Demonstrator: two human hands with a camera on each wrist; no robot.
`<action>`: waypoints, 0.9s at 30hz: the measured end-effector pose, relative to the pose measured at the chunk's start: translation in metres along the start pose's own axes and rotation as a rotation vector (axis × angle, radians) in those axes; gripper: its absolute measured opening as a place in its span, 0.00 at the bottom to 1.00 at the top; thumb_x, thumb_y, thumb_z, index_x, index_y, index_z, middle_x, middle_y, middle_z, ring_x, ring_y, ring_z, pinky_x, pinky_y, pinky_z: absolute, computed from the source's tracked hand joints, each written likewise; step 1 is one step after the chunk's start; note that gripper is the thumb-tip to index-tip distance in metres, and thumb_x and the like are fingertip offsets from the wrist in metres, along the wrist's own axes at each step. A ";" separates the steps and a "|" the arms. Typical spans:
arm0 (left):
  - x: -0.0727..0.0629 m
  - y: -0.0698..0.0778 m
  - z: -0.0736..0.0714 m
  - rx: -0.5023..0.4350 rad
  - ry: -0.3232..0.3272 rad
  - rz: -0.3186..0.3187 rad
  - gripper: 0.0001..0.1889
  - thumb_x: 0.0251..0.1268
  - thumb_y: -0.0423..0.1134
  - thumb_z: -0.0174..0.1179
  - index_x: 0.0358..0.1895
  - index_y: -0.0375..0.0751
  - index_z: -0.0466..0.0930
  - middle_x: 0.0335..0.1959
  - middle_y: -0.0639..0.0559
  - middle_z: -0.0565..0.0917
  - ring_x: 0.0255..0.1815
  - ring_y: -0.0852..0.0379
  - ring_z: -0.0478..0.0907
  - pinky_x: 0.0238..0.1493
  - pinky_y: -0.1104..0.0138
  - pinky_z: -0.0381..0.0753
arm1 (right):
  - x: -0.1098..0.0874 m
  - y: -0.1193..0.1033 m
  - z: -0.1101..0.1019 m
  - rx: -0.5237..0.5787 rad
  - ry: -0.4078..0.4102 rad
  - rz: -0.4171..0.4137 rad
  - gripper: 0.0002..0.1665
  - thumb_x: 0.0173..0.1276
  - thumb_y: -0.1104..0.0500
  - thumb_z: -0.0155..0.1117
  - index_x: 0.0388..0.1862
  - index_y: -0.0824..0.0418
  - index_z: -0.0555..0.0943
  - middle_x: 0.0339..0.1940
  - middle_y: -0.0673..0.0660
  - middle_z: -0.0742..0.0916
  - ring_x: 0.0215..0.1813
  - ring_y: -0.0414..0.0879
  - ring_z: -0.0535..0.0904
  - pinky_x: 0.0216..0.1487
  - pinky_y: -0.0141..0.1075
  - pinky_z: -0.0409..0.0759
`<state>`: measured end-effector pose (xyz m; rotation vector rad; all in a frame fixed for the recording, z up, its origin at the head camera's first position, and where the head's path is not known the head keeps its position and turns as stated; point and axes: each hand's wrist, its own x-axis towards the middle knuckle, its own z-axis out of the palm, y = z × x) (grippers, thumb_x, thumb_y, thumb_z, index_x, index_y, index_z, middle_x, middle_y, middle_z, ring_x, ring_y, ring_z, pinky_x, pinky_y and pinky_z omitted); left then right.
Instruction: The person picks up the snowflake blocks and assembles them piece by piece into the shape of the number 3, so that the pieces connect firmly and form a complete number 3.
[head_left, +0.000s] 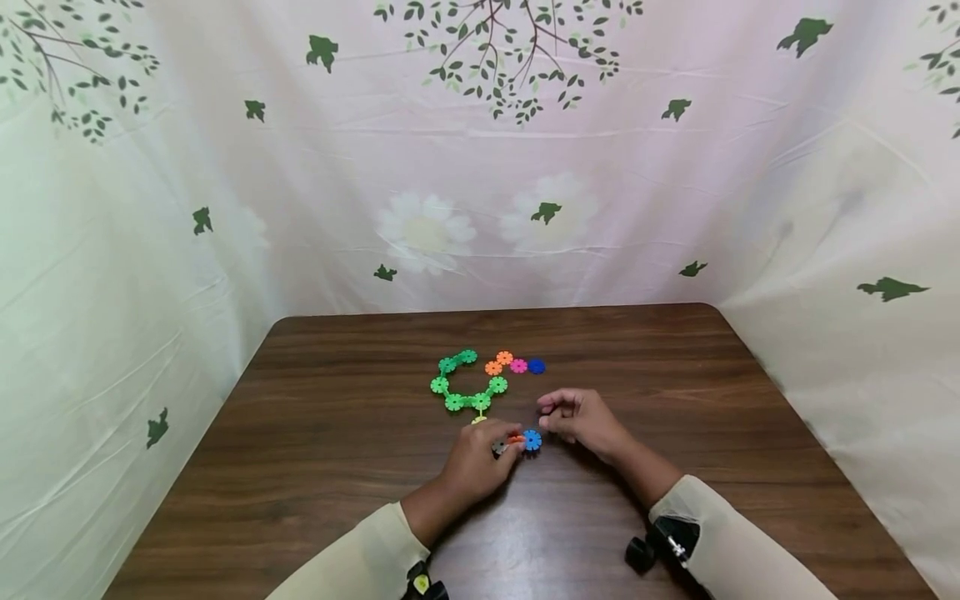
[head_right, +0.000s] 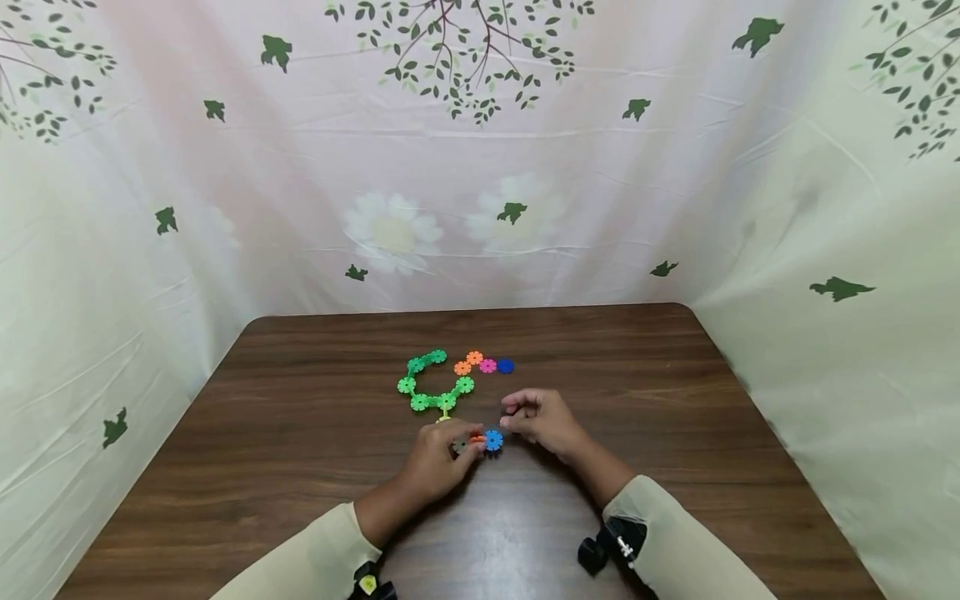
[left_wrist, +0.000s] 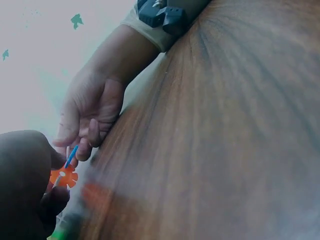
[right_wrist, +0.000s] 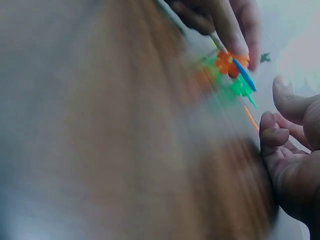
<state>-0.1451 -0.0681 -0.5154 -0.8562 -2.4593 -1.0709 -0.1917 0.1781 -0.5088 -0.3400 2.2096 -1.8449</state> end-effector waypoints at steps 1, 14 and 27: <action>0.000 0.000 0.000 0.017 0.020 0.013 0.13 0.68 0.35 0.76 0.52 0.33 0.92 0.46 0.44 0.94 0.47 0.51 0.92 0.49 0.59 0.91 | 0.003 0.000 -0.002 0.002 0.018 0.003 0.22 0.72 0.69 0.75 0.61 0.78 0.83 0.45 0.60 0.90 0.29 0.37 0.79 0.27 0.29 0.76; 0.001 0.002 -0.006 0.224 0.103 0.083 0.23 0.58 0.52 0.83 0.52 0.42 0.94 0.52 0.49 0.90 0.58 0.47 0.81 0.57 0.50 0.76 | 0.031 0.001 -0.015 -0.020 0.142 0.024 0.22 0.75 0.64 0.75 0.61 0.76 0.84 0.40 0.57 0.94 0.29 0.41 0.79 0.28 0.31 0.77; 0.006 -0.009 0.003 0.129 -0.070 0.081 0.24 0.66 0.53 0.78 0.59 0.43 0.91 0.53 0.51 0.94 0.69 0.44 0.81 0.77 0.29 0.58 | 0.054 0.003 -0.013 -0.146 0.280 -0.020 0.17 0.76 0.63 0.74 0.59 0.71 0.86 0.45 0.61 0.90 0.34 0.41 0.79 0.32 0.30 0.79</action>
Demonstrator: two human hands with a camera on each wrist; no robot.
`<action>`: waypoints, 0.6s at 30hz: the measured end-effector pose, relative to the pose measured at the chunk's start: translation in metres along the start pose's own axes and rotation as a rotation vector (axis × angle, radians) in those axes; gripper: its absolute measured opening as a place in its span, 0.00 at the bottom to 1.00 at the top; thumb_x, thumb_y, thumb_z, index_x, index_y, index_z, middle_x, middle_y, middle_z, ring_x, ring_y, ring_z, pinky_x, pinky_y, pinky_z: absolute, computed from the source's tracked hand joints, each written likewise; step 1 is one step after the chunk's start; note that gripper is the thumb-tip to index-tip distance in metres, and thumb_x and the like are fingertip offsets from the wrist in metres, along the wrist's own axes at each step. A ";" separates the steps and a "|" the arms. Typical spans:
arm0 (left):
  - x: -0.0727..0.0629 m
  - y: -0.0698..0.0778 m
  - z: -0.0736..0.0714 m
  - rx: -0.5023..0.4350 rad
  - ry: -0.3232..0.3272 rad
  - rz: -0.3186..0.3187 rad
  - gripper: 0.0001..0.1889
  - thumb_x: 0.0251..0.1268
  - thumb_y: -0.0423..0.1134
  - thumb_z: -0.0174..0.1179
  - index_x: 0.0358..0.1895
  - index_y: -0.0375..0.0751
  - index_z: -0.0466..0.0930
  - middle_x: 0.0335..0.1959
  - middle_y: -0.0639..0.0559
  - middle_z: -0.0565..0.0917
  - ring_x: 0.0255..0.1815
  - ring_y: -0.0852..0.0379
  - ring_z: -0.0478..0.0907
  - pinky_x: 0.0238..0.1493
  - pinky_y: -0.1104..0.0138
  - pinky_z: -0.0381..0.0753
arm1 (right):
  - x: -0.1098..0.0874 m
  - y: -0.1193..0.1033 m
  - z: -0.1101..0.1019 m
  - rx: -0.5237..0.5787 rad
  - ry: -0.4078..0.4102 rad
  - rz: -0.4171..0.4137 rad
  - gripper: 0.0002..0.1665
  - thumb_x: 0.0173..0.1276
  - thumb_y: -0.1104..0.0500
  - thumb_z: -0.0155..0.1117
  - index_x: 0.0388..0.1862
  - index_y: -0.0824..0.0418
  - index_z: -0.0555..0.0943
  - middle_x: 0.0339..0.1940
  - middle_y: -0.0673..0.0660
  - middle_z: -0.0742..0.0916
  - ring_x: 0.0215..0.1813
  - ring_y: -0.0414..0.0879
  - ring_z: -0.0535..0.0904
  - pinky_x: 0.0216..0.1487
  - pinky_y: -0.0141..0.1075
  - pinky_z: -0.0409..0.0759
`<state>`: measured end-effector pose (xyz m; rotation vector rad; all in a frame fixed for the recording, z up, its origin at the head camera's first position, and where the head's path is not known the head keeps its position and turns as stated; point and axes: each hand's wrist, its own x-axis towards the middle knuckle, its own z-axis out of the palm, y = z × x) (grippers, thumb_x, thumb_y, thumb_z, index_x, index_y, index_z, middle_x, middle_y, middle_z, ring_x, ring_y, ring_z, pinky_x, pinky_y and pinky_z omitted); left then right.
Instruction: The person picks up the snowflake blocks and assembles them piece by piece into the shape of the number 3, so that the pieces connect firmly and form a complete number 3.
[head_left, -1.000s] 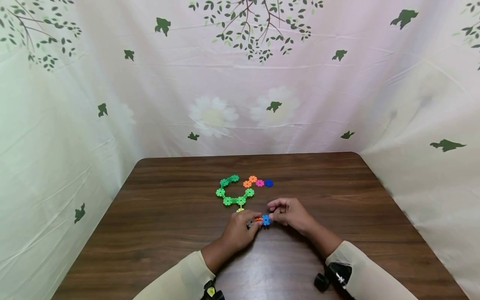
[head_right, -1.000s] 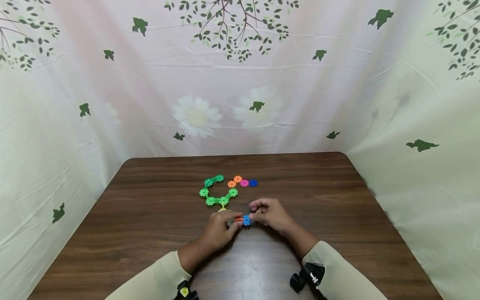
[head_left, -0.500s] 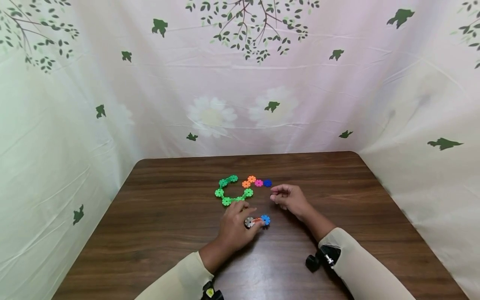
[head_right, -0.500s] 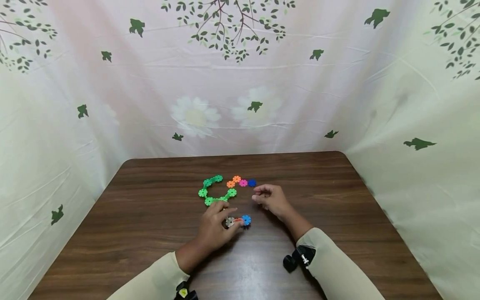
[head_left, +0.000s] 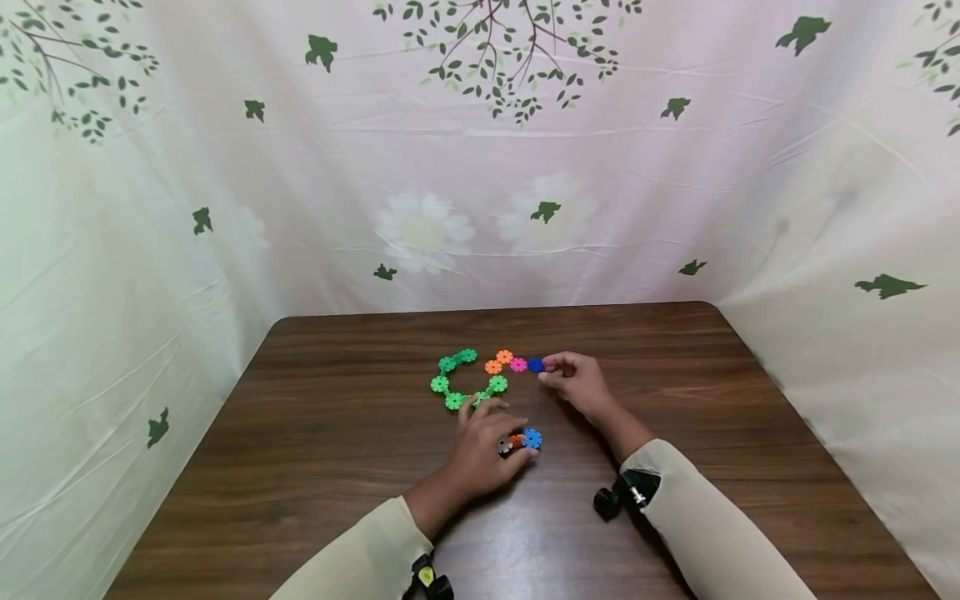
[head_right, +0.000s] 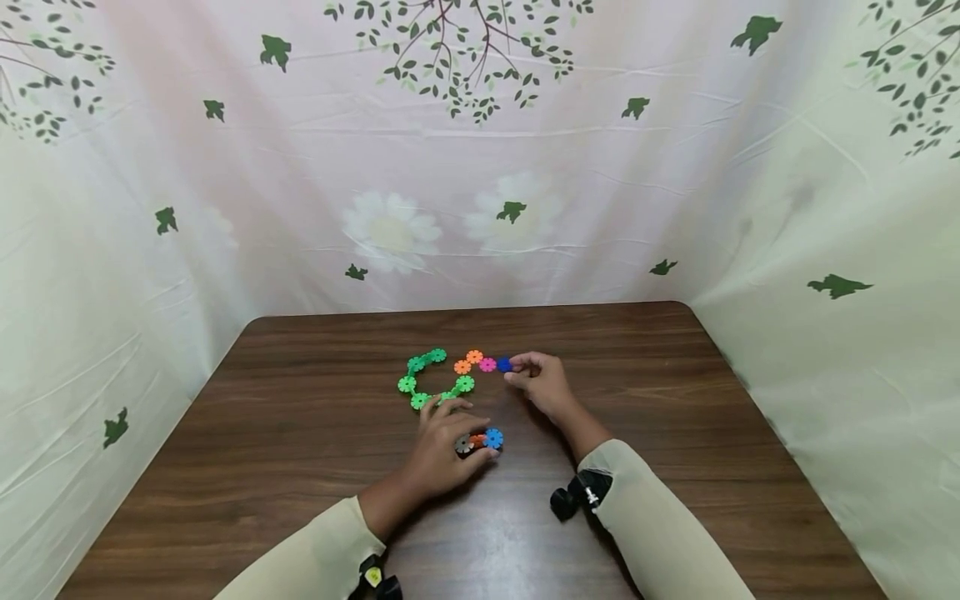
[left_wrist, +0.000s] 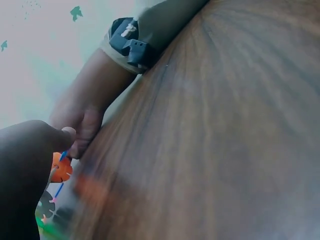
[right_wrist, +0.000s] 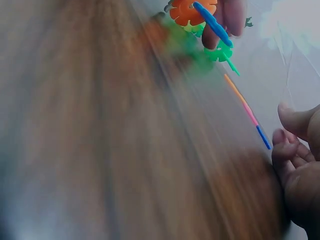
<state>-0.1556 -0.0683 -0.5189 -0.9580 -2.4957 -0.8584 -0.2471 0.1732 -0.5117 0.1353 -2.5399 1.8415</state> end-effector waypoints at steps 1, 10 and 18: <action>0.000 0.000 0.000 0.002 -0.009 -0.004 0.24 0.67 0.53 0.78 0.60 0.43 0.91 0.54 0.51 0.94 0.69 0.44 0.81 0.78 0.27 0.58 | 0.002 0.000 0.001 -0.018 0.019 -0.017 0.17 0.76 0.63 0.74 0.58 0.71 0.87 0.46 0.62 0.90 0.35 0.41 0.79 0.33 0.29 0.79; 0.001 0.001 0.003 0.048 -0.017 0.006 0.22 0.67 0.54 0.78 0.57 0.45 0.93 0.51 0.52 0.93 0.63 0.48 0.82 0.76 0.30 0.65 | 0.012 0.003 0.010 -0.181 0.078 -0.120 0.15 0.72 0.65 0.77 0.55 0.70 0.89 0.49 0.67 0.86 0.40 0.45 0.79 0.39 0.28 0.77; 0.001 0.000 0.005 0.057 -0.021 -0.019 0.18 0.65 0.53 0.79 0.52 0.48 0.93 0.50 0.54 0.90 0.59 0.53 0.83 0.76 0.32 0.65 | 0.018 0.002 0.009 -0.275 0.033 -0.060 0.20 0.74 0.60 0.77 0.60 0.69 0.88 0.55 0.65 0.83 0.37 0.44 0.76 0.37 0.31 0.75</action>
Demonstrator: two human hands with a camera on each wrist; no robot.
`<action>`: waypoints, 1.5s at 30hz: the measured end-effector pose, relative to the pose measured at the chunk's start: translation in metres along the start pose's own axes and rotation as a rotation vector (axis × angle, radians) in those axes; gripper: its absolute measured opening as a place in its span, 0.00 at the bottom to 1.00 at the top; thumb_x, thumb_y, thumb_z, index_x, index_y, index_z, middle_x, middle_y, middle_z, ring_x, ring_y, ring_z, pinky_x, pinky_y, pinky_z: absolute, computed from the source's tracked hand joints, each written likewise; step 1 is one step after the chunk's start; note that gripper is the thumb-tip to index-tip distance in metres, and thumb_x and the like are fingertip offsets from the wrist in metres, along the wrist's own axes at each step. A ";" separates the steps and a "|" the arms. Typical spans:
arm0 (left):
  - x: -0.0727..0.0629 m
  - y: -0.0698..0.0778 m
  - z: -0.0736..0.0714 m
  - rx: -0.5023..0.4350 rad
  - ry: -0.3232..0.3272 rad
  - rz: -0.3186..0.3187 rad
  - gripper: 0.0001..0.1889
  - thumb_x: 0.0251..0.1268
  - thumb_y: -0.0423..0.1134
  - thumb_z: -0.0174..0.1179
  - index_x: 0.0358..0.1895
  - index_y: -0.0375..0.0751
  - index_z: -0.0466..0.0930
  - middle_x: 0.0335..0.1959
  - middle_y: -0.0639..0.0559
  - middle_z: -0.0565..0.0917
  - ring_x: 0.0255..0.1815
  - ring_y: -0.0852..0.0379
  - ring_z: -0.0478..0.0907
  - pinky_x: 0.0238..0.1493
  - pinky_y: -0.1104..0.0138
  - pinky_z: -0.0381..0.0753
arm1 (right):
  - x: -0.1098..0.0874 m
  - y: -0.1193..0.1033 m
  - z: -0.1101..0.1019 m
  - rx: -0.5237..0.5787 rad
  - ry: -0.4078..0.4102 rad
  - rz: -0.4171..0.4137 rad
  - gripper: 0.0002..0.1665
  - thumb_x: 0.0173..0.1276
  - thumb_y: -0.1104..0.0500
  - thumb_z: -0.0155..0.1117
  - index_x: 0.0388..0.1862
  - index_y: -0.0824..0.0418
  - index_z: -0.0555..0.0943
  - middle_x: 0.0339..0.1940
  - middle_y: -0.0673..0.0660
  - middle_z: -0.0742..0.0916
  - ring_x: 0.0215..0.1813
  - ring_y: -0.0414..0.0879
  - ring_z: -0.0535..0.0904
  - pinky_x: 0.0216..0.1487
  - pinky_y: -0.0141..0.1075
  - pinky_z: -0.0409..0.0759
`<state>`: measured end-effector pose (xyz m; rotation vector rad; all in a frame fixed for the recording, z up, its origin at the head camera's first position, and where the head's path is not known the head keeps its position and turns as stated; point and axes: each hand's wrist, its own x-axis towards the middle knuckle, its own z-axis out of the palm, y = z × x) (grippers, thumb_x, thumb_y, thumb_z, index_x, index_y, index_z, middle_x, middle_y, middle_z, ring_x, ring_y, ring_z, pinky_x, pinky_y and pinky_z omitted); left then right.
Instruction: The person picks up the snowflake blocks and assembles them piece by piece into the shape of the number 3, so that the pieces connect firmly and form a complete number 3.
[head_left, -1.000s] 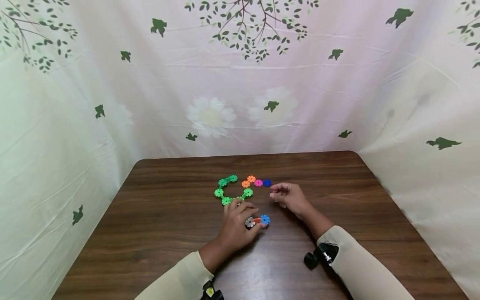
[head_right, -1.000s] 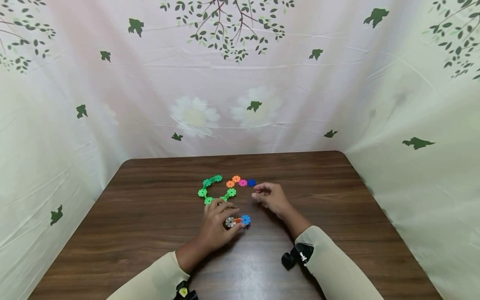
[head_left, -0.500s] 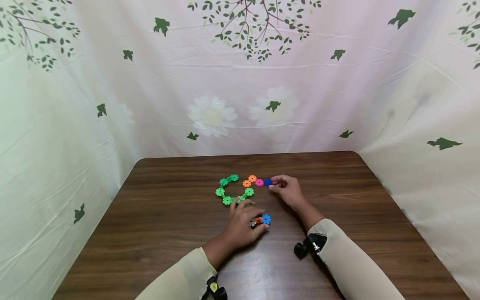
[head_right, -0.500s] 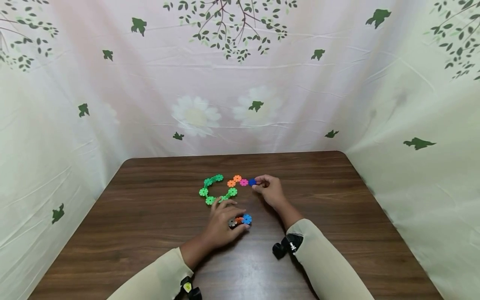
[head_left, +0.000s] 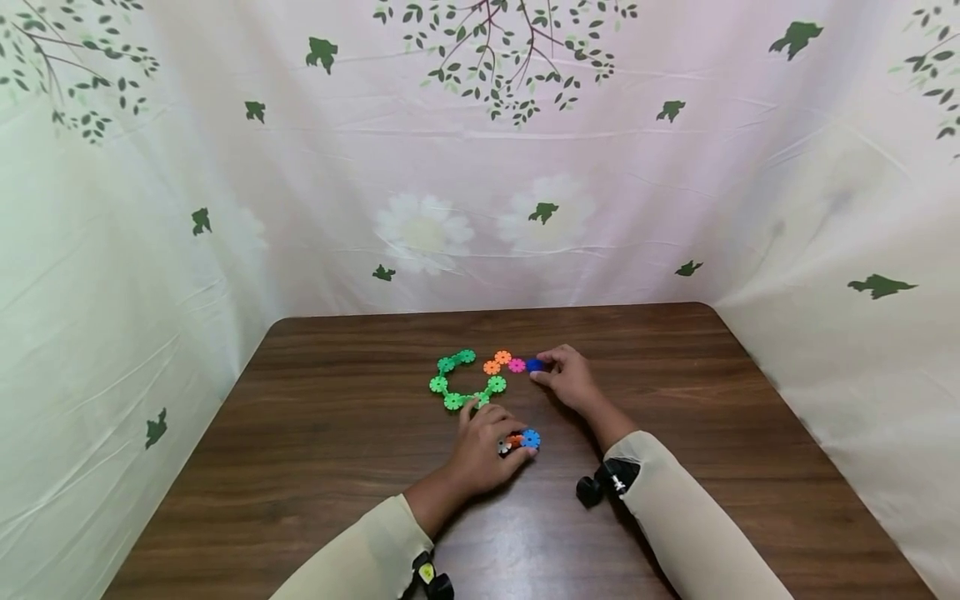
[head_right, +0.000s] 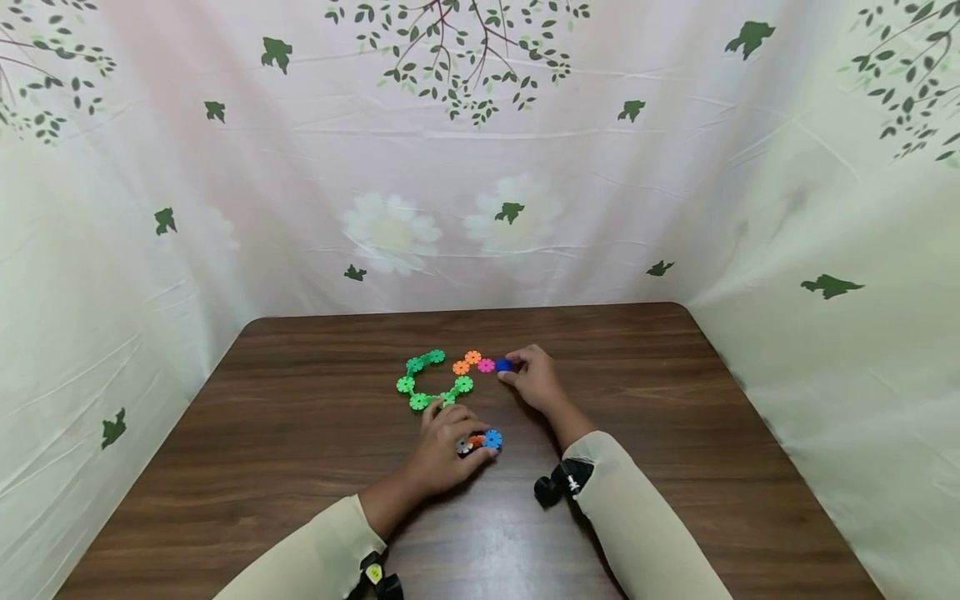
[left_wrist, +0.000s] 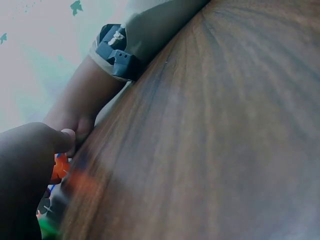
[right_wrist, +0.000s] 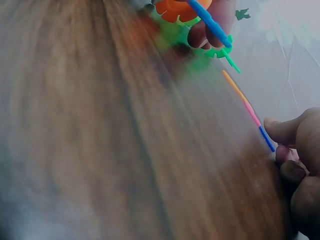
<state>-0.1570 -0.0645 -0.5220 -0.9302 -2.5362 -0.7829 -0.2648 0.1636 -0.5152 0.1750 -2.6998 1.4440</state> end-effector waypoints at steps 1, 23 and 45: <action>0.000 0.000 0.000 -0.010 -0.005 -0.007 0.18 0.65 0.53 0.79 0.52 0.48 0.93 0.50 0.53 0.90 0.59 0.52 0.83 0.77 0.32 0.64 | 0.001 0.000 0.000 -0.007 -0.004 -0.002 0.20 0.74 0.60 0.77 0.60 0.69 0.88 0.55 0.65 0.83 0.38 0.45 0.76 0.38 0.32 0.75; -0.003 0.000 0.000 -0.081 -0.053 -0.045 0.17 0.68 0.51 0.78 0.53 0.48 0.93 0.53 0.51 0.90 0.60 0.51 0.84 0.78 0.32 0.63 | -0.001 0.007 -0.006 0.068 -0.044 0.034 0.11 0.72 0.66 0.75 0.49 0.66 0.83 0.41 0.60 0.86 0.34 0.45 0.74 0.33 0.31 0.72; -0.001 -0.001 -0.002 -0.137 -0.020 -0.034 0.15 0.68 0.46 0.78 0.49 0.40 0.92 0.49 0.48 0.90 0.57 0.48 0.86 0.76 0.26 0.63 | -0.037 0.007 -0.014 0.202 -0.146 -0.029 0.05 0.80 0.66 0.68 0.46 0.67 0.87 0.30 0.55 0.86 0.29 0.42 0.79 0.32 0.32 0.79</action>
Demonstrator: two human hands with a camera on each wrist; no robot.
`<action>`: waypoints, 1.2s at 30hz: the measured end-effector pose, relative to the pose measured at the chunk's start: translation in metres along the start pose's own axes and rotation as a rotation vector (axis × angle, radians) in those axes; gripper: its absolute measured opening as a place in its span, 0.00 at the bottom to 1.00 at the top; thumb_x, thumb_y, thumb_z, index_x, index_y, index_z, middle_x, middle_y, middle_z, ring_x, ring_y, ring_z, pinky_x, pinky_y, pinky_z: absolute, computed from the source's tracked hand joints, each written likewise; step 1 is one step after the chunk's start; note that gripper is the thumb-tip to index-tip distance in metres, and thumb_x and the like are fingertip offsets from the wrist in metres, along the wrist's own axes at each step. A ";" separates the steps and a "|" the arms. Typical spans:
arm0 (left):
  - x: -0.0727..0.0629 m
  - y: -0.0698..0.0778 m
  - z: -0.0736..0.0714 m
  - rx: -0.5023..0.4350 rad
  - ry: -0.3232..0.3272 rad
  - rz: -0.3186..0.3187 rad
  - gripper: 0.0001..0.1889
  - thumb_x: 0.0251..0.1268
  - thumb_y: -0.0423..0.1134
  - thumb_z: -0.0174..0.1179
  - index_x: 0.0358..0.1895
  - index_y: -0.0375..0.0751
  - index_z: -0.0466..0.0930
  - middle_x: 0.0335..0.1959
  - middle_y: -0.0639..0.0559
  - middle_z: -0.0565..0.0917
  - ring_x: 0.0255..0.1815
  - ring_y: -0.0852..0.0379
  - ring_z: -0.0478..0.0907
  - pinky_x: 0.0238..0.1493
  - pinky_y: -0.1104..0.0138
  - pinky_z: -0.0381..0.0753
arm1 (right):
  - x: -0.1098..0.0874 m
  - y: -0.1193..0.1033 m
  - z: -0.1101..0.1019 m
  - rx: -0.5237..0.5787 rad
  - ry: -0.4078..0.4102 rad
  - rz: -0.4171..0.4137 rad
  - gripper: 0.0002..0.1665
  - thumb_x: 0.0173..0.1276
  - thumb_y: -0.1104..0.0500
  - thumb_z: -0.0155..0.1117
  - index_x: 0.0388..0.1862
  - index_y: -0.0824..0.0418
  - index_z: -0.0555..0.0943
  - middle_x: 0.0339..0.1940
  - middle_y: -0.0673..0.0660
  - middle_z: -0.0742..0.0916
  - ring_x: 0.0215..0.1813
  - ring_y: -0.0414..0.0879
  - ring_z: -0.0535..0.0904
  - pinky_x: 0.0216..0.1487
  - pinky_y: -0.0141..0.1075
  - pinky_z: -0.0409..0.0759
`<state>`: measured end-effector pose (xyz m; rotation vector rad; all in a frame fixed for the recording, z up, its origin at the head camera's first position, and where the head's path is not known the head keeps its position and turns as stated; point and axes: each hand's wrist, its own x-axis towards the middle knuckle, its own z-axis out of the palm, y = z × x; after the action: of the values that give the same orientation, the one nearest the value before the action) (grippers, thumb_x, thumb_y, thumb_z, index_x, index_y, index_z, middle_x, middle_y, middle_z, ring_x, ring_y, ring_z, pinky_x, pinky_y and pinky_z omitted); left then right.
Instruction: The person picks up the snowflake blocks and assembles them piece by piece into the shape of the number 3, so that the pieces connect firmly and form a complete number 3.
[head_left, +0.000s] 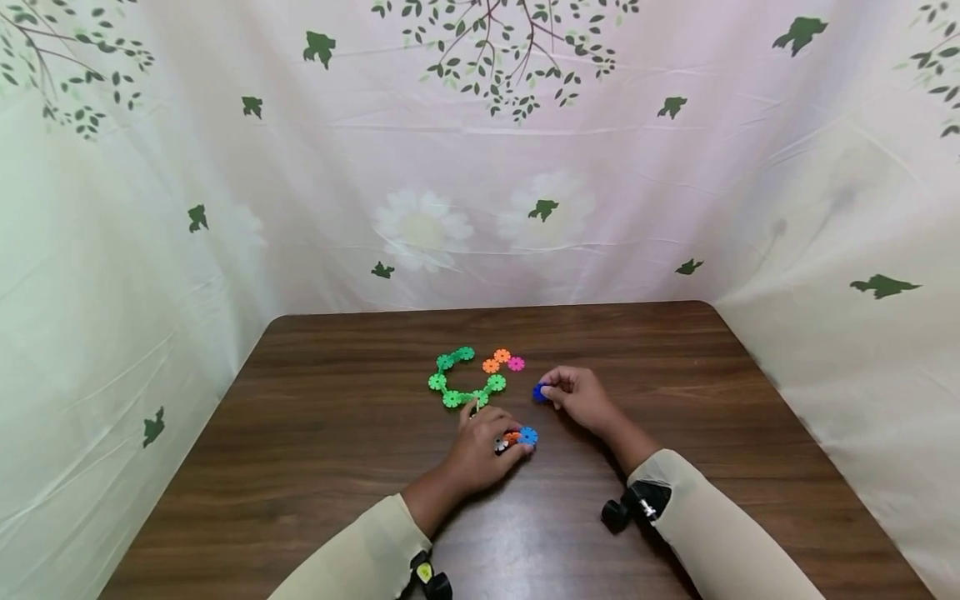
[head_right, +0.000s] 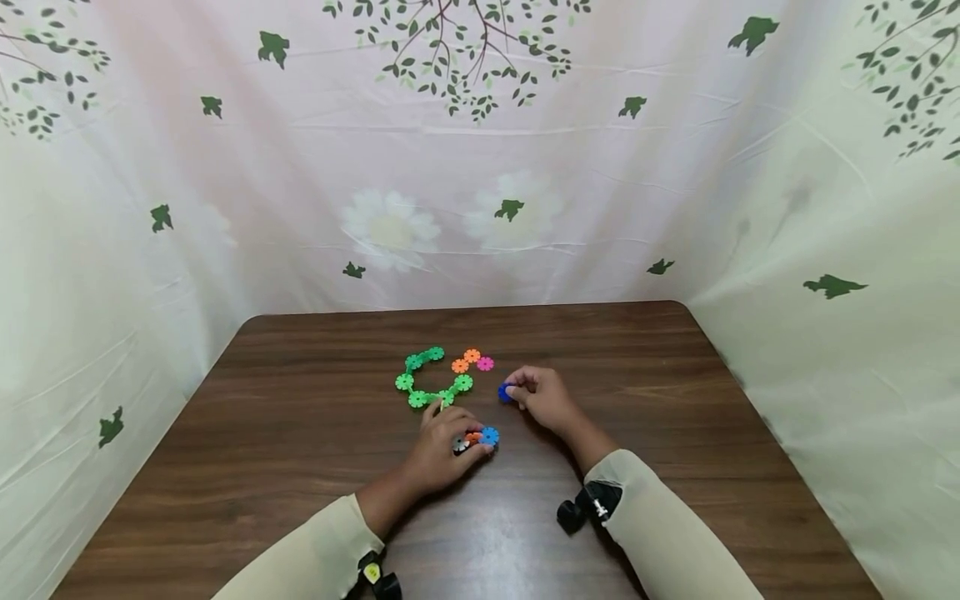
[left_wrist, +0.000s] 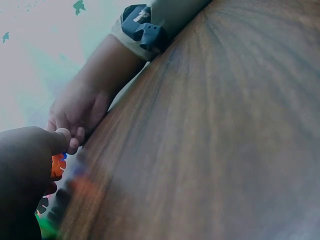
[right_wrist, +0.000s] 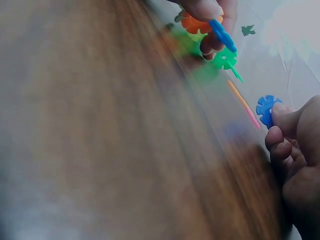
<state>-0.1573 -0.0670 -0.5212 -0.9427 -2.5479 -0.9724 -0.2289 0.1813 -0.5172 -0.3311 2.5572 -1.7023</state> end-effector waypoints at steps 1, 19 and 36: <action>0.000 0.000 -0.001 0.001 -0.011 -0.009 0.15 0.69 0.46 0.77 0.50 0.41 0.92 0.49 0.48 0.90 0.57 0.48 0.85 0.77 0.27 0.63 | -0.002 -0.001 0.001 0.009 -0.003 0.001 0.04 0.80 0.66 0.67 0.45 0.68 0.87 0.30 0.55 0.86 0.29 0.42 0.79 0.32 0.32 0.79; -0.001 0.004 -0.005 -0.035 -0.014 -0.008 0.12 0.72 0.43 0.74 0.50 0.40 0.90 0.50 0.49 0.89 0.59 0.48 0.84 0.77 0.25 0.61 | -0.029 -0.008 0.007 0.097 -0.132 -0.025 0.05 0.82 0.68 0.62 0.44 0.71 0.82 0.27 0.55 0.85 0.28 0.40 0.81 0.30 0.30 0.79; -0.003 -0.004 0.003 -0.045 0.075 0.082 0.12 0.71 0.44 0.74 0.48 0.41 0.90 0.49 0.49 0.89 0.57 0.49 0.84 0.73 0.23 0.65 | -0.033 -0.014 0.007 0.158 -0.291 -0.075 0.06 0.82 0.71 0.59 0.45 0.74 0.81 0.32 0.66 0.87 0.31 0.40 0.84 0.35 0.32 0.85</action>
<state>-0.1580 -0.0687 -0.5269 -0.9952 -2.4156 -1.0260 -0.1935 0.1765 -0.5092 -0.6209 2.2169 -1.7212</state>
